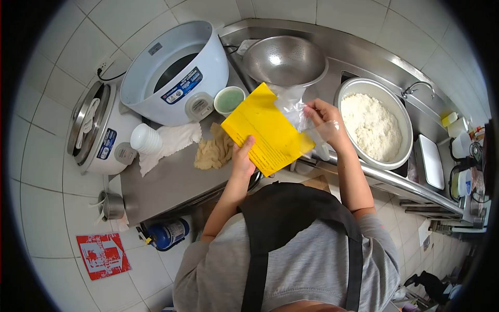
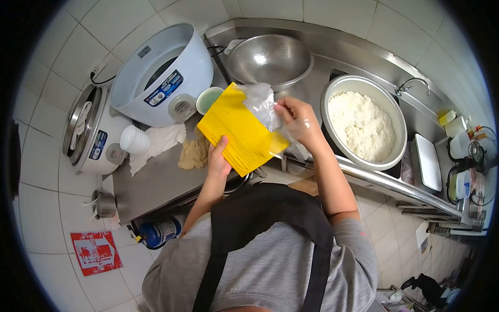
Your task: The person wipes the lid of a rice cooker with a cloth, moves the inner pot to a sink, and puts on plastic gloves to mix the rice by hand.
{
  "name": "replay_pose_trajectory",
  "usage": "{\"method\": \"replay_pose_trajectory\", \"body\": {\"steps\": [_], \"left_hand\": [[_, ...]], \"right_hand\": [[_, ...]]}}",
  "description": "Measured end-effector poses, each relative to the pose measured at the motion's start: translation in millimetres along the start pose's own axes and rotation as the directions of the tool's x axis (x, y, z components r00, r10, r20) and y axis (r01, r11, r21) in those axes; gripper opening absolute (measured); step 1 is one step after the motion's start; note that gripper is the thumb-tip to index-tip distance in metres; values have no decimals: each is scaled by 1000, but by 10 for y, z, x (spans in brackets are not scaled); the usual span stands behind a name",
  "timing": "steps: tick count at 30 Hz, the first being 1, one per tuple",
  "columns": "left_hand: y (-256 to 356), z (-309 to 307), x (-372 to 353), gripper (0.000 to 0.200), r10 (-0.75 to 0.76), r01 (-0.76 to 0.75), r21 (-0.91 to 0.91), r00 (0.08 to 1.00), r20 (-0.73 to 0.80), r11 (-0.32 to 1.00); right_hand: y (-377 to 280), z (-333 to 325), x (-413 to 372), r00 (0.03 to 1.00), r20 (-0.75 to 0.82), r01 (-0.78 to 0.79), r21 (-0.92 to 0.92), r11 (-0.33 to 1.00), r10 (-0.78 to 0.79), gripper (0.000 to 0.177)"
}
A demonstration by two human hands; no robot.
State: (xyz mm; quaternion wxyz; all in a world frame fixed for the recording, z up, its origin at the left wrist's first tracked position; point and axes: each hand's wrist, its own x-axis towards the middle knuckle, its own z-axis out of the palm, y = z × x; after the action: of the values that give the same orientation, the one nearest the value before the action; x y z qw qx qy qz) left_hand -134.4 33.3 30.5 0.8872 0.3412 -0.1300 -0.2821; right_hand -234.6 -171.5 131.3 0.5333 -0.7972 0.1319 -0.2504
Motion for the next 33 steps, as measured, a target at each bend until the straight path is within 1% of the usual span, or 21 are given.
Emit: {"method": "replay_pose_trajectory", "body": {"steps": [2, 4, 5, 6, 8, 10, 13, 14, 15, 16, 18, 19, 21, 22, 25, 26, 28, 29, 30, 32, 33], "left_hand": [[6, 47, 44, 41, -7, 7, -36, 1000, -19, 999], [26, 95, 65, 38, -14, 10, -71, 999, -48, 997], [39, 104, 78, 38, -17, 13, -86, 999, -47, 996], [53, 103, 90, 38, -19, 14, -101, 999, -46, 995], [54, 84, 104, 38, -12, 11, -64, 1000, -22, 998], [54, 52, 105, 38, -7, 7, -28, 1000, 2, 1000], [64, 4, 105, 39, -56, 57, -23, 996, 64, 998], [75, -18, 117, 40, -62, 65, -42, 996, 62, 997], [92, -19, 127, 40, -70, 73, -61, 996, 60, 995], [108, -23, 142, 40, -68, 72, -65, 995, 68, 995], [139, -29, 152, 42, -85, 93, -63, 989, 122, 994], [148, 12, 154, 42, -83, 91, -64, 989, 126, 994], [194, 149, 139, 41, -69, 85, -102, 986, 154, 991], [221, 228, 143, 41, -62, 79, -104, 985, 162, 991], [288, 342, 81, 44, 43, -27, -77, 976, 212, 997], [347, 327, 76, 45, 13, -21, 61, 991, 133, 998], [458, 445, 187, 46, 28, -49, 178, 993, 115, 983], [519, 543, 182, 47, 111, -122, 98, 987, 116, 988], [585, 643, 198, 49, 182, -185, 19, 977, 106, 982], [727, 823, 302, 51, 249, -239, -90, 960, 128, 967], [759, 890, 314, 54, 288, -268, -180, 953, 93, 946]], "right_hand": [[93, -7, 36, 999, -34, 35, -33, 999, -36, 12], [139, 37, 44, 974, -224, 65, 149, 987, -30, 11], [186, 4, 50, 978, -207, 67, 306, 950, -3, 12], [207, -32, 71, 978, -209, 69, 303, 950, -4, 12], [234, -112, 139, 931, -357, 201, 664, 721, 69, 16], [181, -328, 166, 851, -501, 293, 702, 648, 158, 26], [5, -610, 82, 740, -673, 456, 500, 736, -1, 36], [9, -765, 97, 799, -592, 406, 663, 629, 108, 33], [-81, -887, 135, 943, -331, 265, 686, 678, -34, 30], [-160, -950, 170, 989, -24, 128, 656, 744, -149, 28], [-491, -419, 13, 991, -2, -126, 312, 942, 133, 22], [-366, -283, 61, 990, 108, -86, -80, 993, 94, 20], [-412, 23, 1, 989, 149, -35, 109, 993, 19, 15], [-467, 99, -31, 997, 74, 7, 96, 995, -14, 10], [-396, 227, -49, 988, 150, 17, 165, 986, -42, 2], [-374, 203, -52, 988, 146, 31, 161, 986, -54, 2], [-424, -33, 55, 816, 420, 443, -13, 896, -397, 6], [-526, -180, 69, 853, 420, 337, 11, 942, -310, 14], [-587, -171, 37, 960, 146, 204, 211, 956, -237, 18], [-806, -389, 59, 982, 16, 174, 338, 925, -190, 29], [-842, -358, 69, 969, 113, 203, 131, 970, -218, 32]]}}
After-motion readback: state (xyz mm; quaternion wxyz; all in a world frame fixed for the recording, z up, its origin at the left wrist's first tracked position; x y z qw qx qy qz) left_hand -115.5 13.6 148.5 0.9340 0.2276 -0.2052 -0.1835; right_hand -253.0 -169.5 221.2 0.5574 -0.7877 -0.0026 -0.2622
